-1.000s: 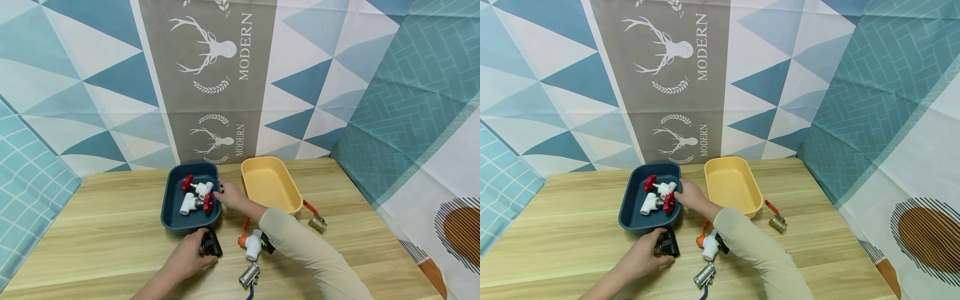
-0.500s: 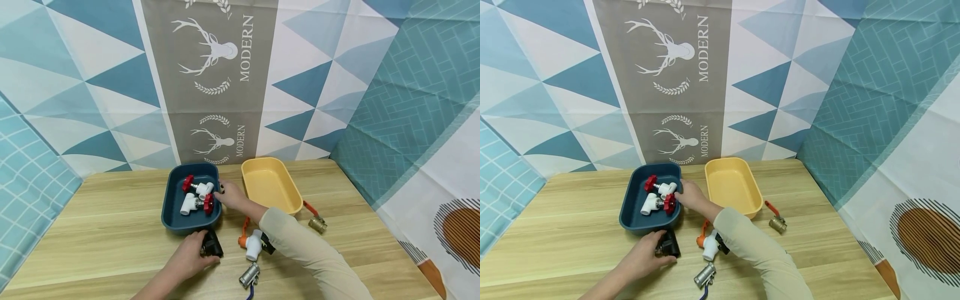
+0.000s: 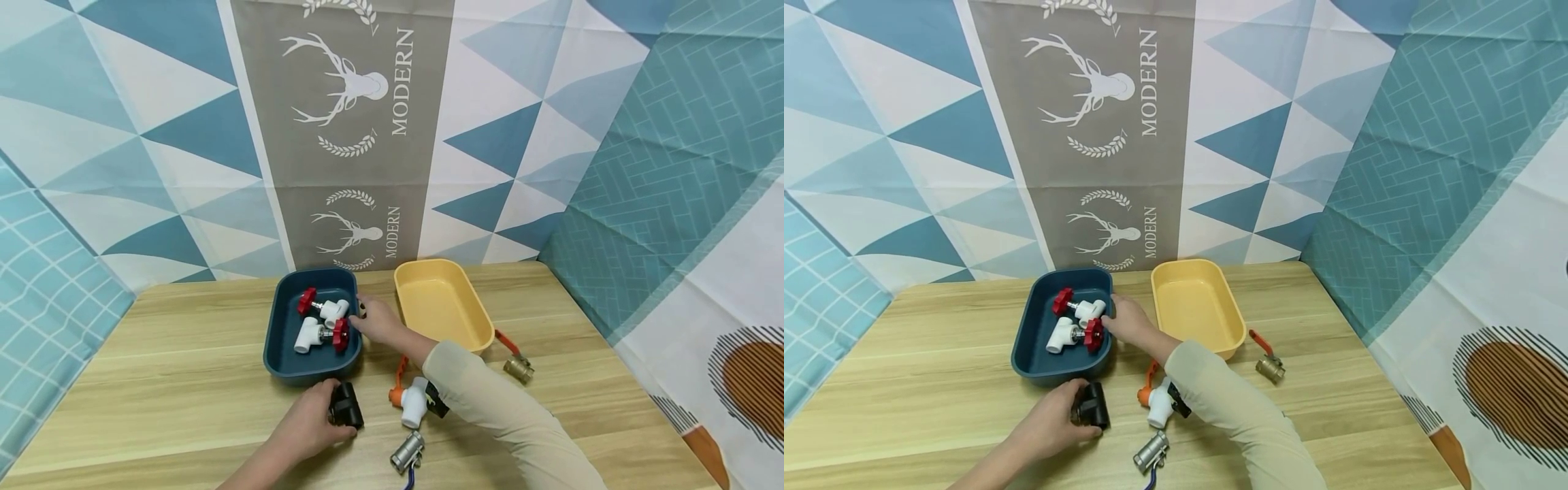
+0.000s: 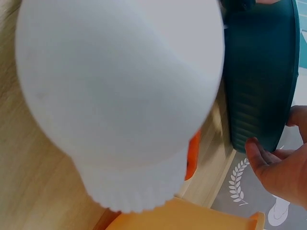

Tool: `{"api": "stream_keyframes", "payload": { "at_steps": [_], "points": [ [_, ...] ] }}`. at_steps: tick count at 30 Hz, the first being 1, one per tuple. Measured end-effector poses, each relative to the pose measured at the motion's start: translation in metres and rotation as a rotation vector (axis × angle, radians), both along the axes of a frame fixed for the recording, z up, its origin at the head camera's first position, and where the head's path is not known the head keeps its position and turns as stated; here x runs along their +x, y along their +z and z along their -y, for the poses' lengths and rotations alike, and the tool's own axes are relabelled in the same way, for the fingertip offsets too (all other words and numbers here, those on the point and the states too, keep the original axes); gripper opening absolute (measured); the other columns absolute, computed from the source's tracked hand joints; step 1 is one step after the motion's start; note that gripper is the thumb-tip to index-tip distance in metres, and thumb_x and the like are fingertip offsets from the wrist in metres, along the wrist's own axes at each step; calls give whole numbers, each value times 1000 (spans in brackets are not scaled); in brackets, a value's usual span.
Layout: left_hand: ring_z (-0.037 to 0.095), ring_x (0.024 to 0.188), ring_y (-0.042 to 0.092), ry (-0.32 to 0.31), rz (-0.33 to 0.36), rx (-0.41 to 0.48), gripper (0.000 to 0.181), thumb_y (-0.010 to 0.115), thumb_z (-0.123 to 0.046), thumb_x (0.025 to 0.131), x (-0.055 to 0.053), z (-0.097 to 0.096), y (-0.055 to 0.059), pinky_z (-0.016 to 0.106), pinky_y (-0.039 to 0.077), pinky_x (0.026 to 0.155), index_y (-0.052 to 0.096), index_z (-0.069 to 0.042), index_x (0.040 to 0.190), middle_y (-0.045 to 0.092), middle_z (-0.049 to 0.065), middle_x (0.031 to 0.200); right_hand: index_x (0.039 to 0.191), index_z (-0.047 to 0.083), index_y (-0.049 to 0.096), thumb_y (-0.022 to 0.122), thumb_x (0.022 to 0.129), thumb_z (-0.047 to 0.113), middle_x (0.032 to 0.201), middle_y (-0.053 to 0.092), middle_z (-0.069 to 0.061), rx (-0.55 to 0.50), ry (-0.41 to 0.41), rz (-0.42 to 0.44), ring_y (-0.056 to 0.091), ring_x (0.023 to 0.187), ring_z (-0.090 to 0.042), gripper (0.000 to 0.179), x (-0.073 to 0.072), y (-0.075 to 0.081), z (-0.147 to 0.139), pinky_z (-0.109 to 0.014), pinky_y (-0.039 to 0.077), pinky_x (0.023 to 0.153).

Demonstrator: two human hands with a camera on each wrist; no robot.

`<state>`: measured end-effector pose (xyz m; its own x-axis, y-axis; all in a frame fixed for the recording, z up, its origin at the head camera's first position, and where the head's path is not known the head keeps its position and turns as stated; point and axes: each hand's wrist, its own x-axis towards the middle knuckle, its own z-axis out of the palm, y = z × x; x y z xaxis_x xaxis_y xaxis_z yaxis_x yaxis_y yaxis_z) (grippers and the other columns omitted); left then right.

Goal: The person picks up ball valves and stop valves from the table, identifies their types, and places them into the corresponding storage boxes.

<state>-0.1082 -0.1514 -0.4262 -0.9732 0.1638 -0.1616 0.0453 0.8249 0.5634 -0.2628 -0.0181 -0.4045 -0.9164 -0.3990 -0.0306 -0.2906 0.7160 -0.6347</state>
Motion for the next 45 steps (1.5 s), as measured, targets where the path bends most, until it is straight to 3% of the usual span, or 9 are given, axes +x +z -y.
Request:
{"api": "stream_keyframes", "payload": {
  "at_steps": [18,25,34,45],
  "points": [
    [19,91,57,-48,26,20,81,83,-38,64,11,5,19,42,52,77,49,1,126,62,13,111,142,8,38,56,93,27,139,49,-11,1,-1,3,54,119,-22,56,0,-1,0,-34,51,93],
    [16,90,56,-58,18,37,83,83,-42,63,14,8,32,39,52,77,50,-1,127,62,9,107,143,9,37,55,94,28,139,49,-11,2,0,8,54,119,-22,56,1,-1,-1,-34,51,93],
    [16,96,59,-10,-27,59,82,84,-42,62,14,15,45,39,53,81,51,-4,126,64,5,109,143,7,38,56,93,27,136,52,-12,-9,7,0,56,116,-22,56,1,-1,-2,-32,53,88],
    [10,81,57,46,-99,80,76,85,-33,62,10,26,60,28,49,67,52,-7,125,65,2,96,142,7,38,55,93,27,139,49,-12,1,4,1,54,120,-22,55,-1,-3,-1,-33,51,93]
  ]
}}
